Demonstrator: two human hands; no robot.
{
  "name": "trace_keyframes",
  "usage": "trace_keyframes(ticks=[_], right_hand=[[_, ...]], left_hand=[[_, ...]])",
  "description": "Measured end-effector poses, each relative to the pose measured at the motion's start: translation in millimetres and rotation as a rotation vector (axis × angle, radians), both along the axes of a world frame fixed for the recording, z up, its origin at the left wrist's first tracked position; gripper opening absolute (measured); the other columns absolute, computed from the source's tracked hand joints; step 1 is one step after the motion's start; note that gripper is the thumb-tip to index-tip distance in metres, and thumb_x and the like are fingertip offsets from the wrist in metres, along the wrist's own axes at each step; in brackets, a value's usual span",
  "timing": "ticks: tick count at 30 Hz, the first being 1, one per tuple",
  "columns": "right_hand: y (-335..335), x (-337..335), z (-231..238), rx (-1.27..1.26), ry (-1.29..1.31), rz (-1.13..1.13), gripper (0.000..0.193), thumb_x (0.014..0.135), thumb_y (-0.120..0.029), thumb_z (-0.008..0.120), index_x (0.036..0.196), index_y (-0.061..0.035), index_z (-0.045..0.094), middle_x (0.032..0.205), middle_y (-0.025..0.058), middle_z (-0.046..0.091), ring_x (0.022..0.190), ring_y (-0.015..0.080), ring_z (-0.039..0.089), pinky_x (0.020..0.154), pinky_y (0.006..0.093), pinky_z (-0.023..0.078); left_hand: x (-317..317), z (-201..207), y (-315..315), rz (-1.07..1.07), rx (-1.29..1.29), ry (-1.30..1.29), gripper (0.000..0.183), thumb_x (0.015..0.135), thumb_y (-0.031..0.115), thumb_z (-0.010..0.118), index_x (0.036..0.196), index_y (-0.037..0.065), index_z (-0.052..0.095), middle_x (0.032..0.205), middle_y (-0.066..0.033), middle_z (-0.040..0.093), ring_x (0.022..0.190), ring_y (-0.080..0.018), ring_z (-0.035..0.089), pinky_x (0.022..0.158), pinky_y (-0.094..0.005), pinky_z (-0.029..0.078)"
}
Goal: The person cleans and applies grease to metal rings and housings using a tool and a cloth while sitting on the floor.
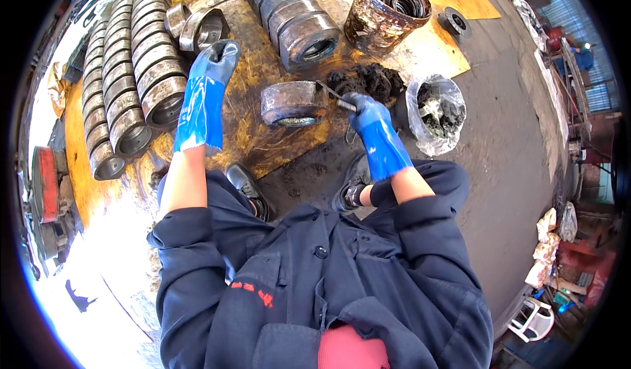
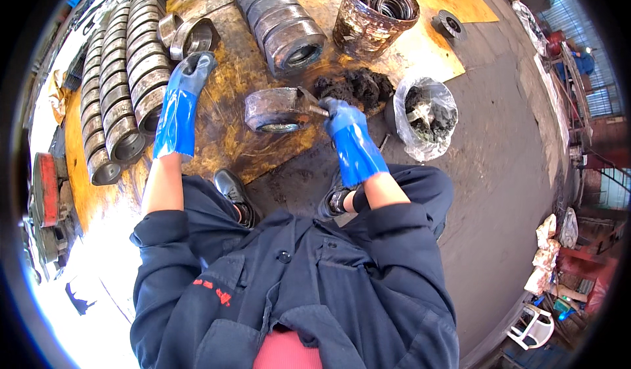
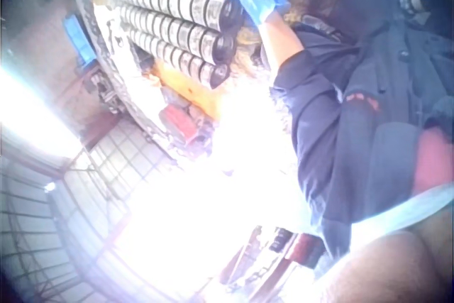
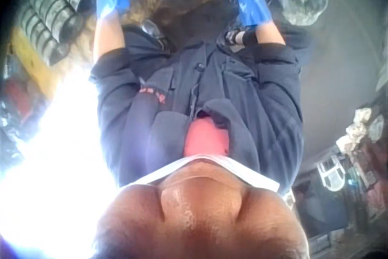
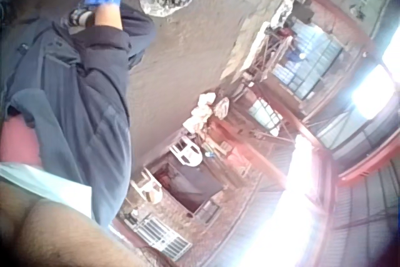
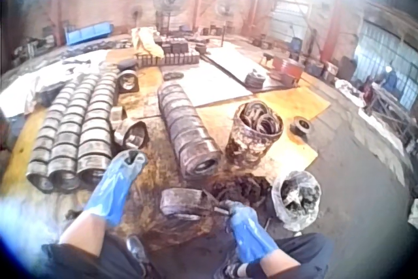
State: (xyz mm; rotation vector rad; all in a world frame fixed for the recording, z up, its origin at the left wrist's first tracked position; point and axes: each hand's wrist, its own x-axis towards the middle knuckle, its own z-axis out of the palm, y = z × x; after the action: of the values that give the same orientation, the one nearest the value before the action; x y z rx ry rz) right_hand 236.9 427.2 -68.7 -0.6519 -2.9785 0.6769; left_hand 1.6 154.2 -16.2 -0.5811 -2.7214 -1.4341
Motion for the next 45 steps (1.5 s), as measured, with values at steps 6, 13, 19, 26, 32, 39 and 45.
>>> trace_keyframes(ticks=[6,13,19,26,32,39,45], right_hand=[[-53.8,13.2,51.1,0.148,-0.295,0.140,0.042,0.078,-0.012,0.065,0.118,-0.0249,0.063,0.112,0.0112,0.067,0.103,0.0303,0.064,0.088,0.0397,0.052],[-16.7,13.2,13.7,0.060,0.070,0.056,0.026,0.086,-0.018,0.060,0.110,-0.0221,0.068,0.102,0.0120,0.069,0.095,0.0312,0.066,0.083,0.0394,0.053],[-22.6,11.1,9.8,0.140,0.147,0.062,0.030,0.082,-0.012,0.060,0.109,-0.0215,0.067,0.104,0.0098,0.069,0.097,0.0323,0.066,0.084,0.0410,0.053],[-60.0,17.2,48.7,0.234,-0.216,0.235,0.033,0.081,-0.011,0.062,0.112,-0.0215,0.065,0.104,0.0121,0.069,0.097,0.0313,0.066,0.085,0.0422,0.052],[-25.6,-3.0,34.1,0.231,-0.040,0.138,0.033,0.082,-0.014,0.060,0.113,-0.0201,0.065,0.104,0.0142,0.068,0.099,0.0330,0.064,0.086,0.0422,0.051],[-66.2,15.4,49.3,0.348,-0.116,0.338,0.037,0.079,-0.008,0.060,0.115,-0.0201,0.063,0.102,0.0123,0.068,0.094,0.0330,0.065,0.083,0.0432,0.051],[-64.6,12.5,66.4,0.339,-0.179,0.357,0.045,0.080,-0.008,0.059,0.123,-0.0194,0.056,0.108,0.0112,0.067,0.097,0.0322,0.065,0.082,0.0442,0.052]], left_hand=[[9.5,16.6,-11.2,0.044,-0.028,0.069,0.037,0.089,0.035,0.056,0.108,0.005,0.068,0.103,-0.0189,0.068,0.099,-0.0319,0.065,0.088,-0.0362,0.049],[3.3,11.7,-6.5,0.072,0.022,0.044,0.038,0.087,0.038,0.056,0.108,0.009,0.068,0.102,-0.0170,0.068,0.097,-0.0340,0.064,0.088,-0.0376,0.049],[1.2,6.0,6.2,0.047,-0.023,0.061,0.038,0.088,0.039,0.058,0.109,0.009,0.068,0.104,-0.0175,0.068,0.098,-0.0321,0.065,0.088,-0.0372,0.050],[16.0,28.8,-3.7,0.122,-0.026,0.070,0.039,0.088,0.040,0.055,0.108,0.009,0.068,0.104,-0.0158,0.069,0.100,-0.0339,0.064,0.088,-0.0388,0.050],[8.1,17.3,7.3,0.088,-0.053,0.076,0.039,0.087,0.039,0.051,0.105,0.009,0.069,0.104,-0.0161,0.068,0.100,-0.0351,0.063,0.089,-0.0402,0.049],[11.4,23.9,4.8,0.111,-0.059,0.115,0.037,0.090,0.038,0.058,0.111,0.008,0.067,0.102,-0.0156,0.069,0.095,-0.0274,0.066,0.087,-0.0352,0.050],[13.8,30.4,1.0,0.106,-0.067,0.044,0.037,0.091,0.036,0.058,0.114,0.008,0.066,0.104,-0.0149,0.069,0.097,-0.0264,0.066,0.088,-0.0346,0.049]])
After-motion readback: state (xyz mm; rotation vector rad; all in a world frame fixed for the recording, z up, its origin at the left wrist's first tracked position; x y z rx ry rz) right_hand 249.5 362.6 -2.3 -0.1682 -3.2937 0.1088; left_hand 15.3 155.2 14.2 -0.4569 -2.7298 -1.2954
